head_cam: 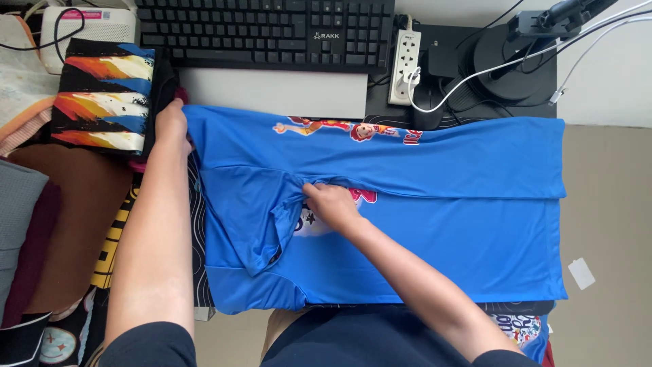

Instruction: Folding a black t-shirt and a blue t-shirt on a desk.

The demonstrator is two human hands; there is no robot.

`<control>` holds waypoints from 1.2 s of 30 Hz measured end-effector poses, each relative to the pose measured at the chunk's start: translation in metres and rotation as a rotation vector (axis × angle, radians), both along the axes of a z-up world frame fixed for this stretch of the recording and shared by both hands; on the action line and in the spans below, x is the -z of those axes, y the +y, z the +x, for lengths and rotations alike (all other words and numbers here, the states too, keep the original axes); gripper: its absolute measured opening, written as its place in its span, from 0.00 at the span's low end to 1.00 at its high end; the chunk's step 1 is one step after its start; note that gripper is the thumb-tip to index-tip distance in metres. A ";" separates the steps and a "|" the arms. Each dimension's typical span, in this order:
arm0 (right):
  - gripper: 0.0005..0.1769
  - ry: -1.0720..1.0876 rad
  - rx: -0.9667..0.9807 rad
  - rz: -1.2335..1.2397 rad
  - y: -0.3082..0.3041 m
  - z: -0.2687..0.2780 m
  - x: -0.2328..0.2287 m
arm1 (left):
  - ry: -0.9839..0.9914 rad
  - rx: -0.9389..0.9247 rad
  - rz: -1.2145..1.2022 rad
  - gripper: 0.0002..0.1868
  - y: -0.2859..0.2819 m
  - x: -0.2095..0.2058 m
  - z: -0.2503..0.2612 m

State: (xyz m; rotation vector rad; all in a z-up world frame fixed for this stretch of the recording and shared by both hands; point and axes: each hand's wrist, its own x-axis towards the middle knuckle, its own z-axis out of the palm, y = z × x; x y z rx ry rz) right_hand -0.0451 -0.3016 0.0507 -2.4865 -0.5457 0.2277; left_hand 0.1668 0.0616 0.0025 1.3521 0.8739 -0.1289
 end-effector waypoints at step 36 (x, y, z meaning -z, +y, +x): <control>0.08 1.583 0.738 1.271 0.013 -0.045 0.048 | 0.345 0.634 0.064 0.29 0.005 -0.048 -0.147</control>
